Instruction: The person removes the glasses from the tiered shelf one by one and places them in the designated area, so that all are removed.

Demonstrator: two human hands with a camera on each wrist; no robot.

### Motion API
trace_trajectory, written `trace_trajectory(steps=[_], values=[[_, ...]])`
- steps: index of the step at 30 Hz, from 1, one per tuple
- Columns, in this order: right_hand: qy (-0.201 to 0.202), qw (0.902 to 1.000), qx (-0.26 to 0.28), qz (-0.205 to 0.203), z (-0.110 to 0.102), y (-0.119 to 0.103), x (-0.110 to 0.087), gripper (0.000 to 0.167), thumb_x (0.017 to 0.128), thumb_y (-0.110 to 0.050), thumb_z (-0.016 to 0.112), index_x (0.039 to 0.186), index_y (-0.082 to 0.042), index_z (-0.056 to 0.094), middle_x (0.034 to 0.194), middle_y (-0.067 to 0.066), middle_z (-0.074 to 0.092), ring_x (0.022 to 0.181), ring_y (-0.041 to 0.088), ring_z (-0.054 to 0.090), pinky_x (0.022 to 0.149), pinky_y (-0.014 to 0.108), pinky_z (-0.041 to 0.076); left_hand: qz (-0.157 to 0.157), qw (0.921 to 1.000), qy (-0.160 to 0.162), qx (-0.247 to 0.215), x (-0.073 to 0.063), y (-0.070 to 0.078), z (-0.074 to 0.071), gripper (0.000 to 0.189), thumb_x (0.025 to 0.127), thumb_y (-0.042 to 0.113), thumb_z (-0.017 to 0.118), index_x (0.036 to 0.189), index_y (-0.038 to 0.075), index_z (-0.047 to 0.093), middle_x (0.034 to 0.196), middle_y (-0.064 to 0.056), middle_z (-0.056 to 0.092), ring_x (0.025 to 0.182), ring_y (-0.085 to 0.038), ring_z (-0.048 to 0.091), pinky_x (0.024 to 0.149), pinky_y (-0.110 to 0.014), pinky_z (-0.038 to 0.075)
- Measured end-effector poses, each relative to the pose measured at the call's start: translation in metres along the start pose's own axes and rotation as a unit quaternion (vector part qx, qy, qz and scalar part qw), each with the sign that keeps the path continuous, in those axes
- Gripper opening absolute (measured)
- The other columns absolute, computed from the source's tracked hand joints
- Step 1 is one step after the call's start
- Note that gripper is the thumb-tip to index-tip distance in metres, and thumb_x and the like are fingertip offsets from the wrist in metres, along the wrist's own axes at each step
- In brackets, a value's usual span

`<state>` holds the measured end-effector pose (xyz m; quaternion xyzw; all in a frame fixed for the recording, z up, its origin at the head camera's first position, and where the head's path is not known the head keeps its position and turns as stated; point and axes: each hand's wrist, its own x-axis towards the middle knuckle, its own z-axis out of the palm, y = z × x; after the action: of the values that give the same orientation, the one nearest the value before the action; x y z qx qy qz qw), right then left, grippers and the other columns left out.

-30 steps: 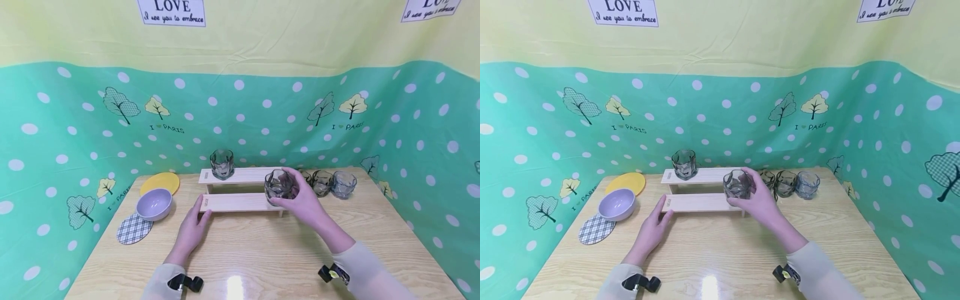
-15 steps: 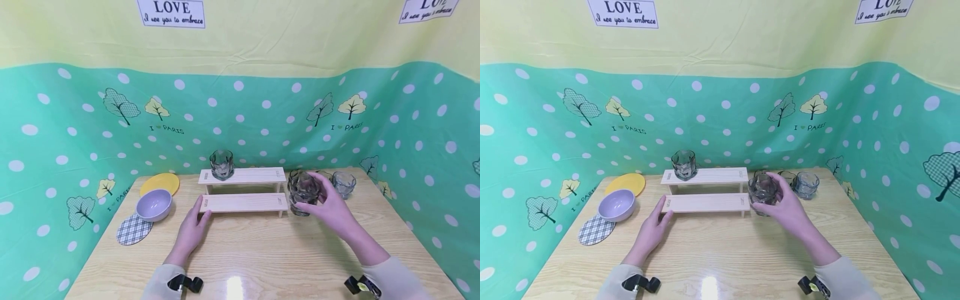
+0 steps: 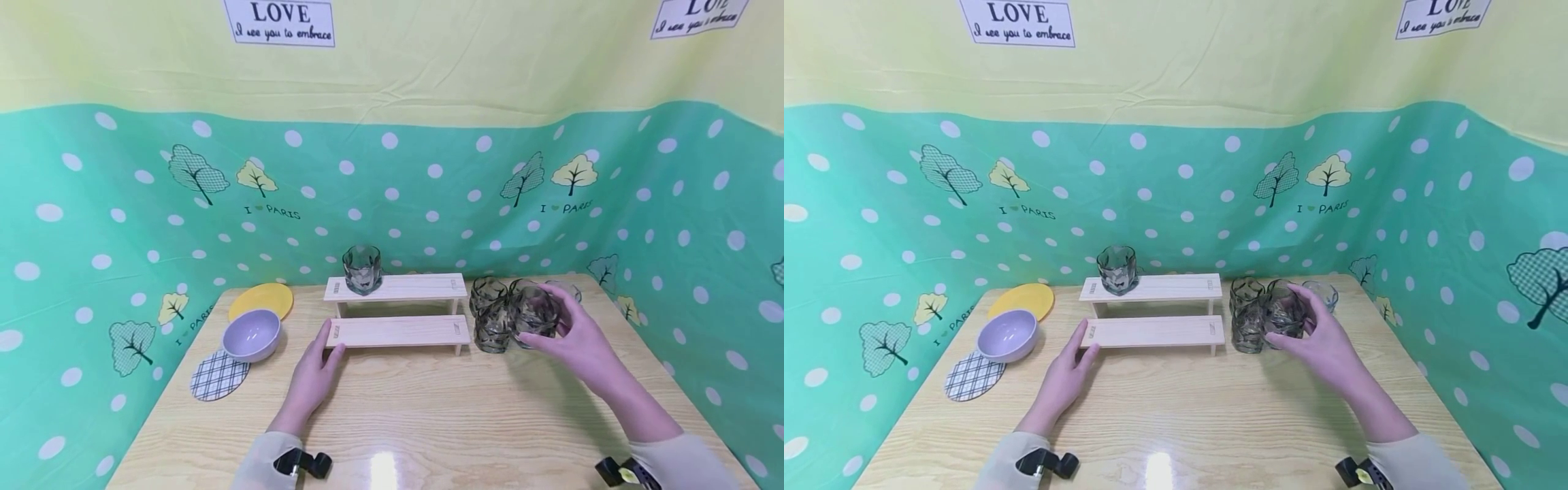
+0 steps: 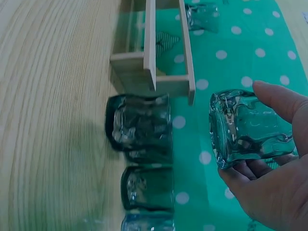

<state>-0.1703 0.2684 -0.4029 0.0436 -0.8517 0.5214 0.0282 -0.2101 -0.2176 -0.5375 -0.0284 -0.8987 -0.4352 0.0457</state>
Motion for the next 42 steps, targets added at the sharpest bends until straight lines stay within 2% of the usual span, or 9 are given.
trace_trajectory(steps=[4,9,16,23,33,42], values=[[0.004,1.0,0.003,0.008,-0.007,0.008,0.0,0.114,0.091,-0.029,0.095,0.177,-0.02,0.022,0.172,0.026,0.035,0.16,0.054,0.028,0.129,0.071,0.02,0.003,1.0,0.001,0.001,0.001,-0.001,0.0,0.076,0.117,0.047,0.052,0.179,0.018,0.019,0.176,-0.023,0.035,0.161,-0.044,0.033,0.133,-0.06,0.026],[0.004,0.9999,0.004,0.012,-0.014,0.02,0.002,0.113,0.092,-0.027,0.094,0.178,-0.018,0.02,0.172,0.028,0.036,0.16,0.054,0.027,0.128,0.074,0.019,0.005,1.0,0.0,0.002,0.001,-0.001,0.0,0.077,0.117,0.05,0.051,0.179,0.016,0.02,0.178,-0.021,0.031,0.163,-0.042,0.03,0.134,-0.059,0.024],[0.01,0.999,-0.009,0.044,-0.016,0.036,0.007,0.118,0.092,-0.031,0.095,0.179,-0.019,0.016,0.179,0.031,0.011,0.156,0.063,0.025,0.125,0.077,0.024,0.002,1.0,0.001,0.003,0.0,0.001,-0.001,0.076,0.117,0.048,0.051,0.179,0.018,0.019,0.178,-0.021,0.031,0.163,-0.042,0.03,0.134,-0.059,0.024],[0.011,0.9977,-0.025,0.062,-0.012,0.057,0.012,0.122,0.092,-0.034,0.094,0.179,-0.019,0.009,0.176,0.037,0.017,0.151,0.067,0.03,0.119,0.081,0.033,0.016,0.9997,0.015,0.009,0.002,0.001,0.001,0.073,0.117,0.042,0.055,0.177,0.012,0.026,0.174,-0.024,0.037,0.16,-0.045,0.036,0.132,-0.061,0.028],[0.011,0.9961,-0.041,0.077,-0.003,0.081,0.023,0.125,0.09,-0.032,0.095,0.179,-0.017,0.009,0.178,0.035,0.008,0.151,0.07,0.026,0.116,0.086,0.029,0.008,0.9999,0.004,0.01,0.003,0.0,0.0,0.073,0.118,0.042,0.055,0.178,0.014,0.023,0.175,-0.023,0.036,0.161,-0.043,0.034,0.133,-0.06,0.027],[0.011,0.9965,-0.014,0.081,0.007,0.094,0.03,0.121,0.09,-0.02,0.095,0.177,-0.01,0.011,0.171,0.041,0.024,0.153,0.064,0.026,0.123,0.081,0.025,0.005,0.9999,0.003,0.009,0.002,0.0,0.0,0.074,0.118,0.042,0.054,0.178,0.015,0.022,0.176,-0.022,0.034,0.162,-0.043,0.032,0.133,-0.06,0.026]])
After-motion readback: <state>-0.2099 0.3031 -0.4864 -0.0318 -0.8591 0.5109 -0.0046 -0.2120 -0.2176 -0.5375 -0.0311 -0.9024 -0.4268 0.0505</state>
